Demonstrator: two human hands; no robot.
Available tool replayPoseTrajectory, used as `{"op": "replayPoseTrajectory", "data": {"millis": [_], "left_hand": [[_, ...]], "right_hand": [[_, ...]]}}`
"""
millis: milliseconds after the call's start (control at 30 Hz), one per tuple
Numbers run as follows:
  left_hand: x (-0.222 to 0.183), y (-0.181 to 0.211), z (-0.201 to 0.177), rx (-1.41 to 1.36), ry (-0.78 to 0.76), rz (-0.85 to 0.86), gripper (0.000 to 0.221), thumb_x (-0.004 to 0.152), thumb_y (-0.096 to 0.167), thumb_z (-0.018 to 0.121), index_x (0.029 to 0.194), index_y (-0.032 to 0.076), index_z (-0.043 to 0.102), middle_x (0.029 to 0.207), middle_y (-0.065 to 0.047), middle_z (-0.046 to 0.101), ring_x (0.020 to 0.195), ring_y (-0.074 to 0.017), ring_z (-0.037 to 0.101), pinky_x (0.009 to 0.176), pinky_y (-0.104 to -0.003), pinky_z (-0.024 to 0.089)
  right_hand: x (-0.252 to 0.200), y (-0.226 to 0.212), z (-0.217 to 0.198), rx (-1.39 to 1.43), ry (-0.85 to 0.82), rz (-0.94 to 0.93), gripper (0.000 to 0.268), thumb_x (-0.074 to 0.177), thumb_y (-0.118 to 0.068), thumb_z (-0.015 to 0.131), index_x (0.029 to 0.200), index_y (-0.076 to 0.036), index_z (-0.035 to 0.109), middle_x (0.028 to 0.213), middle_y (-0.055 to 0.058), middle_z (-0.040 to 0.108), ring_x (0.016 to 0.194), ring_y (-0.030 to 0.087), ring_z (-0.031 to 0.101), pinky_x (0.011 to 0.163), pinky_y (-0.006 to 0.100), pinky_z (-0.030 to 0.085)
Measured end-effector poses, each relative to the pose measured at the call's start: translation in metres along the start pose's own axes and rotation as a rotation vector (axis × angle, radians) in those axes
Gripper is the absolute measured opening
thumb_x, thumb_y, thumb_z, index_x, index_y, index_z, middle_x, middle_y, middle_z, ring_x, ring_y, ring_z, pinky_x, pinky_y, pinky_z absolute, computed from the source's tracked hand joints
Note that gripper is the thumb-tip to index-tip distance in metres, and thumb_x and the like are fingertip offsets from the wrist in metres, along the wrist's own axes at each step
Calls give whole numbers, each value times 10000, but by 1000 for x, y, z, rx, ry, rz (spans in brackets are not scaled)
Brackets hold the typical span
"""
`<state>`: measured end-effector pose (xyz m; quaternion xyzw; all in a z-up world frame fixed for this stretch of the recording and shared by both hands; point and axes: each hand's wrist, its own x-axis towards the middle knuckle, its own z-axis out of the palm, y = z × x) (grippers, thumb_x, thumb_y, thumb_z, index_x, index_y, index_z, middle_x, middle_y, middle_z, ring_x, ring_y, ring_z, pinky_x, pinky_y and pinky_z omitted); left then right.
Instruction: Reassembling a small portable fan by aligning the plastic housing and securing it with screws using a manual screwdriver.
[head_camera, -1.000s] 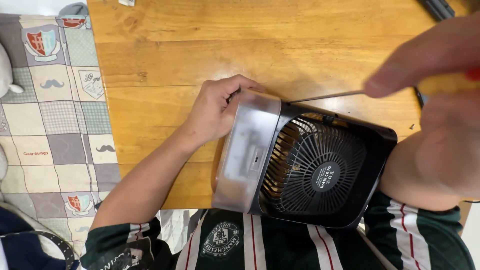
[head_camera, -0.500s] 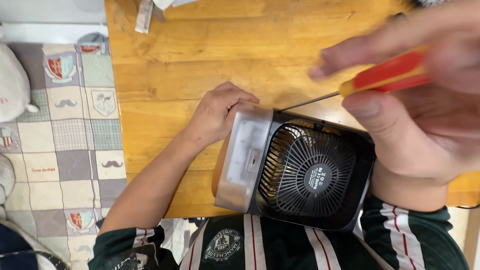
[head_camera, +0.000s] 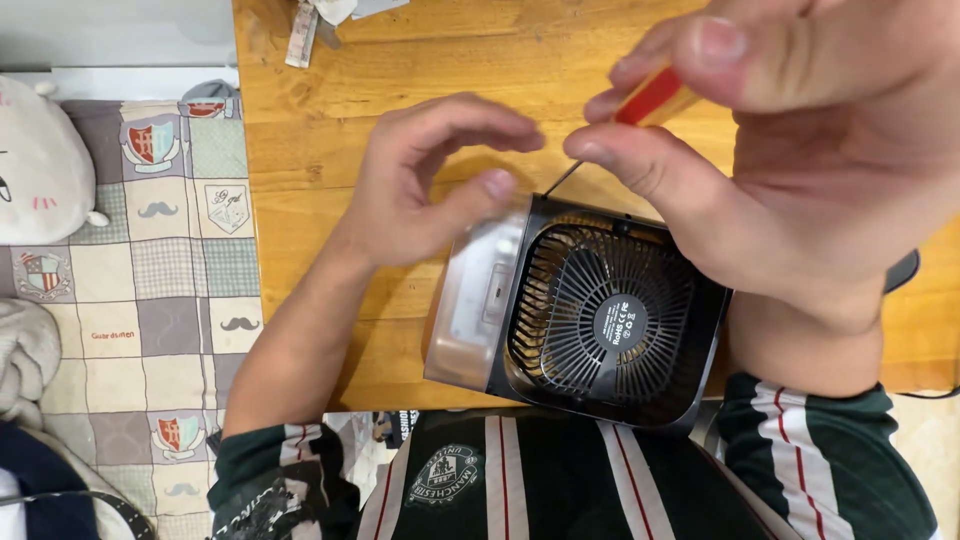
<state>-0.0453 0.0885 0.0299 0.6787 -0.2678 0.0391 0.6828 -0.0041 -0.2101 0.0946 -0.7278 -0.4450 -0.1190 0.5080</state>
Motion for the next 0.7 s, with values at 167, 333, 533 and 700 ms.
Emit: {"op": "replayPoseTrajectory", "data": {"millis": [167,333,533,700], "left_hand": [[28,35,32,-47,127,111,369,1118,145,849,1391,7,642,1274,-156,779,1153,-260,818,1092,-349,747],[38,43,38,-73,156,-6,590,1045,186,994,1489,111,613,1292,-80,769,1196,-158,799,1121,-301,730],[36,37,37,-9,107,13,518,1150,454,751,1515,113,614,1403,-42,758,1173,-131,828,1088,-281,748],[37,37,36,56,139,44,470,1161,422,749,1487,118,600,1184,-82,793,1109,-166,872,1034,-288,756]], "right_hand": [[12,-8,10,35,36,7,433,1159,236,944,1398,177,589,1314,360,679,1208,505,834,1062,584,786],[55,-25,-18,76,-210,113,348,1125,150,850,1383,207,624,1367,329,713,1243,370,809,1162,450,654],[37,26,-9,68,-211,-311,465,1112,328,950,1404,329,588,1472,410,604,1213,389,846,1110,424,759],[44,-14,-7,93,-201,-10,569,1103,231,968,1457,191,525,1264,370,733,1131,404,919,1140,488,818]]}}
